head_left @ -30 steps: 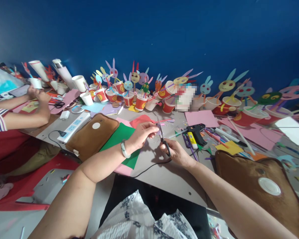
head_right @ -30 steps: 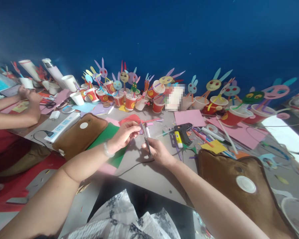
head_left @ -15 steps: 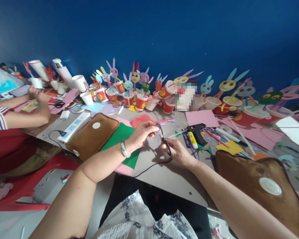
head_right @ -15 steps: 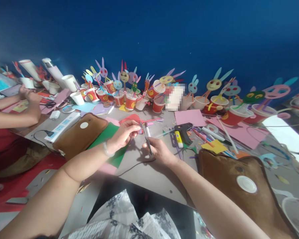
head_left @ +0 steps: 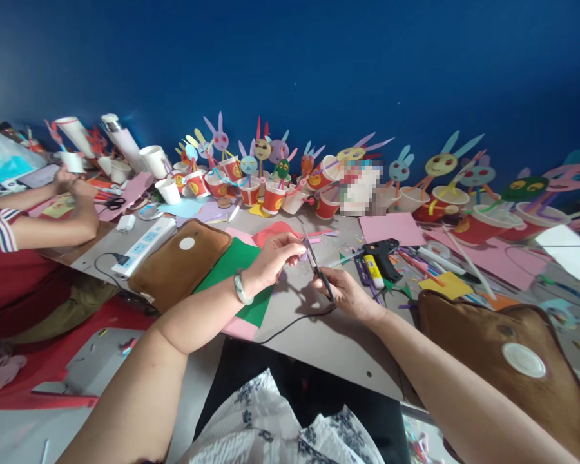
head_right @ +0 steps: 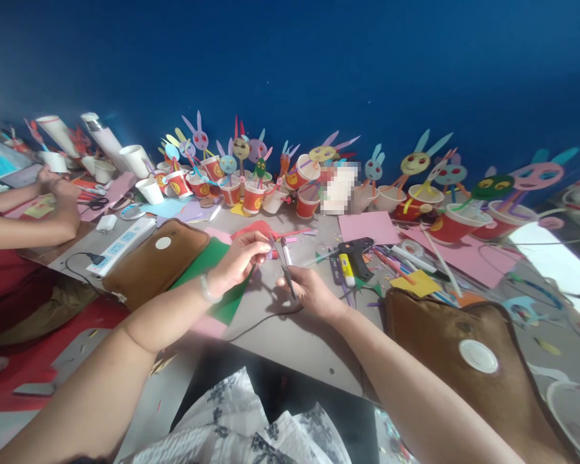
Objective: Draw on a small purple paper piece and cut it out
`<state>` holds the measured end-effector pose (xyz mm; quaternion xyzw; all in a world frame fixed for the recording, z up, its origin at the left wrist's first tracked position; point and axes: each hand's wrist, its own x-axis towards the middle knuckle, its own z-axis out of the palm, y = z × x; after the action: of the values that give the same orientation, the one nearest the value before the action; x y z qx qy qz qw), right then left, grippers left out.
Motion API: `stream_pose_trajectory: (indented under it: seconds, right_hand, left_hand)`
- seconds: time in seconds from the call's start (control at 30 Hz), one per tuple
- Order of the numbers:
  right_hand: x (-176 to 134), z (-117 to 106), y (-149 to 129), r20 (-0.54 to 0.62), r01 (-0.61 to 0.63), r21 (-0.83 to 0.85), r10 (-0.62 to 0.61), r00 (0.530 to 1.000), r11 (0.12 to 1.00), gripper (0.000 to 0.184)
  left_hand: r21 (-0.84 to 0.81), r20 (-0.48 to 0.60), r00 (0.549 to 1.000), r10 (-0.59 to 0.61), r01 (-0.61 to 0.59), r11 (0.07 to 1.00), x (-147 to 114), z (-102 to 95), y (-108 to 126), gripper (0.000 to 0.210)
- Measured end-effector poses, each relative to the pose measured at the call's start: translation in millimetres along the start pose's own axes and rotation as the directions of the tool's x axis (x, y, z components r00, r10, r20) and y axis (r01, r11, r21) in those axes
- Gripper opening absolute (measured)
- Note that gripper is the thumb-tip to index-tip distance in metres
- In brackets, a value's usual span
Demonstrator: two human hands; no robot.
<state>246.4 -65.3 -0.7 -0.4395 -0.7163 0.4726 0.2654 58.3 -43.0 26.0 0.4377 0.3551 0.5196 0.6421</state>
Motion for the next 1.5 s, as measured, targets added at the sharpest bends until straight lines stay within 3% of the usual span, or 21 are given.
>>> stream_pose_trajectory:
  seconds: [0.37,0.57,0.73,0.9,1.03,1.2,1.5]
  right_hand:
    - [2.9,-4.0,2.5,-0.013,0.004,-0.018,-0.004,1.0,1.0,0.065]
    - [5.0,-1.8,9.2,-0.183,-0.019,-0.025,0.014,0.983,1.0,0.057]
    - [6.7,2.5,13.5,-0.324,0.009,0.095,0.023,0.946,0.995,0.05]
    - [7.0,4.9,15.6,-0.321,0.043,0.295,0.057,0.945,0.954,0.045]
    - [7.9,3.8,14.5,-0.315,0.059,0.333,0.052,0.948,0.941,0.044]
    - [11.5,0.5,13.8,-0.36,0.12,0.288,-0.009,0.933,0.95,0.041]
    - [15.3,-9.1,17.0,-0.542,0.22,0.244,-0.055,0.839,0.945,0.032]
  left_hand:
    - [0.014,0.009,1.0,0.021,-0.021,1.0,1.5,-2.0,-2.1,0.019]
    - [0.009,0.04,0.998,0.05,-0.05,0.999,3.3,-3.5,-6.8,0.022]
    - [0.041,0.044,0.998,0.038,-0.04,0.998,7.4,-6.1,-18.3,0.022]
    - [0.083,0.015,0.999,0.048,-0.049,0.995,9.7,-6.2,-30.2,0.022]
    - [0.124,-0.051,0.997,0.055,-0.048,0.991,9.2,0.6,-36.3,0.019]
    - [0.169,-0.046,0.997,0.064,-0.055,0.984,9.0,16.0,-34.5,0.017]
    - [0.145,-0.04,0.999,0.034,-0.028,0.989,24.0,43.9,-28.8,0.016]
